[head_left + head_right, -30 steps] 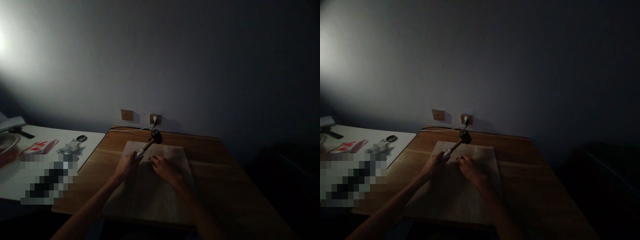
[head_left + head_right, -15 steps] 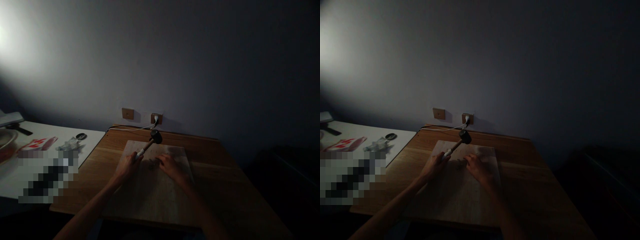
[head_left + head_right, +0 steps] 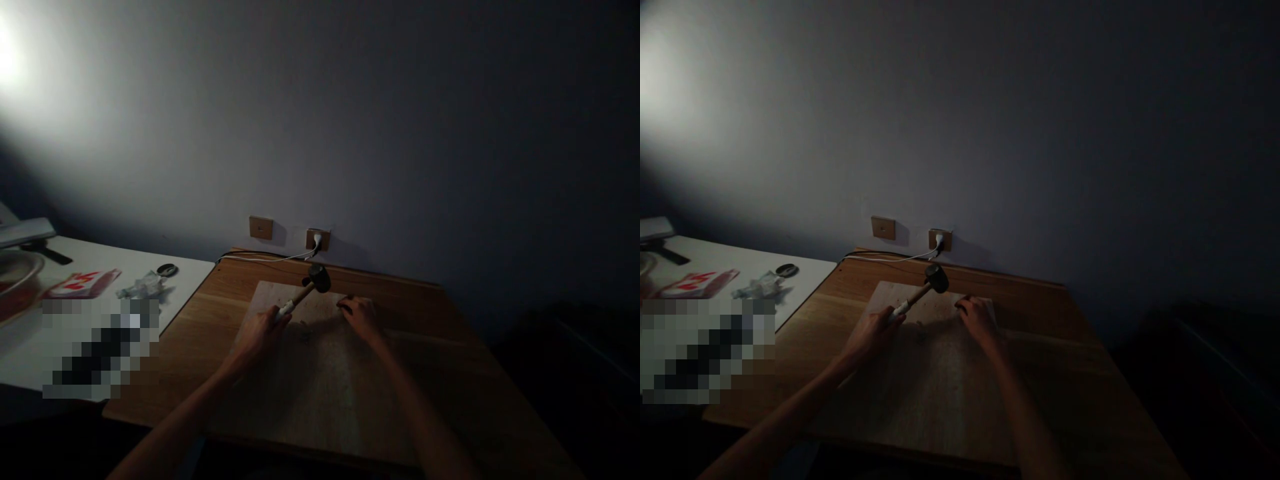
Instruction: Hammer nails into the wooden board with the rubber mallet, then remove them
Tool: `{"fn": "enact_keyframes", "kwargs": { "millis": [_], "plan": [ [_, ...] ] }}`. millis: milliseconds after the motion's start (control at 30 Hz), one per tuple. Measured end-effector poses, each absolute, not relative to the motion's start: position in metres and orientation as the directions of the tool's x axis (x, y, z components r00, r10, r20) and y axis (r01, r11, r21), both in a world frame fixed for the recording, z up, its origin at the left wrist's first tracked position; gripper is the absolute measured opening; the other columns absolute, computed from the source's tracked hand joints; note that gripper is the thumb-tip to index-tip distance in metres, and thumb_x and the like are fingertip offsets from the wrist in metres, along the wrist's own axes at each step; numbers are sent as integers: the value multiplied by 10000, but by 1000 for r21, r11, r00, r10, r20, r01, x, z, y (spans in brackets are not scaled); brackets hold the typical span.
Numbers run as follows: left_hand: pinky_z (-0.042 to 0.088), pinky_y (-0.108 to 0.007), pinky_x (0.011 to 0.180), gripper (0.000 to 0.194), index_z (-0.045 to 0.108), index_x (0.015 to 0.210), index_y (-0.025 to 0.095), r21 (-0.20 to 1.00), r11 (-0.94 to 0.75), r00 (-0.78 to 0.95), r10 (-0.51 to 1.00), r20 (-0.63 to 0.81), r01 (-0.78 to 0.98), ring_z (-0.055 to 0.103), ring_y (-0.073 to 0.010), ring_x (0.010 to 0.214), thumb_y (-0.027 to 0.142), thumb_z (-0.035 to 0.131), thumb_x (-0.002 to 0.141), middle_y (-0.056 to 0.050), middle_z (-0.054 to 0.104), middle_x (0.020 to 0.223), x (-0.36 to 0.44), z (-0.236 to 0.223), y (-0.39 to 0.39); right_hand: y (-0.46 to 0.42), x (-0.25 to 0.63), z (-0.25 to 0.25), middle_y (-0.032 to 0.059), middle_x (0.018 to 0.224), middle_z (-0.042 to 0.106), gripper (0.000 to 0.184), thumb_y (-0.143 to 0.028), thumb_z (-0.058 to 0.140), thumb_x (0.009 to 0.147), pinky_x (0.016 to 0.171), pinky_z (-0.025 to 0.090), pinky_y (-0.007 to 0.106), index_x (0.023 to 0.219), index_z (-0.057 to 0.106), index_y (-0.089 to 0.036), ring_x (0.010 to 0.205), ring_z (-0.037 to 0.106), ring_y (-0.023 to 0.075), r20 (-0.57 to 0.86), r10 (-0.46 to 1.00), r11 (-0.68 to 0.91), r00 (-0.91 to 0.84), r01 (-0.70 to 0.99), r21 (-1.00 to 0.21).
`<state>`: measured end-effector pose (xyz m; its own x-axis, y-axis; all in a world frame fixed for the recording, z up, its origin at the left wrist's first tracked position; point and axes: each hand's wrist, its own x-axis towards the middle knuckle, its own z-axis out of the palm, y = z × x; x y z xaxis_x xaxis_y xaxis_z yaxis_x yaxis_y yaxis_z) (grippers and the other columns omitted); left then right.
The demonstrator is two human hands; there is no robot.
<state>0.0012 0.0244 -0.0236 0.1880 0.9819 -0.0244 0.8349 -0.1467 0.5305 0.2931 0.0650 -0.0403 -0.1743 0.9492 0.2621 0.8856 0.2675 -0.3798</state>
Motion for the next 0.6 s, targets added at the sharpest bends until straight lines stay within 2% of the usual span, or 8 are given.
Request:
{"fn": "enact_keyframes", "kwargs": {
  "millis": [400,600],
  "plan": [
    [285,-267,580,329,598,959,210,512,-169,202,979,-10,842,655,-194,713,482,422,1016,-42,691,785,0,-30,27,62,290,-36,85,1054,767,264,-120,590,904,924,479,299,1086,753,-220,1005,701,195,203,961,240,-187,932,-273],
    [298,-262,582,322,605,970,206,525,-157,195,981,-17,836,661,-191,724,471,428,1017,-47,700,801,1,-30,26,64,290,-34,79,1084,779,347,-100,582,891,927,473,268,1187,723,-214,1015,713,181,166,964,246,-208,933,-261]
  ]
}}
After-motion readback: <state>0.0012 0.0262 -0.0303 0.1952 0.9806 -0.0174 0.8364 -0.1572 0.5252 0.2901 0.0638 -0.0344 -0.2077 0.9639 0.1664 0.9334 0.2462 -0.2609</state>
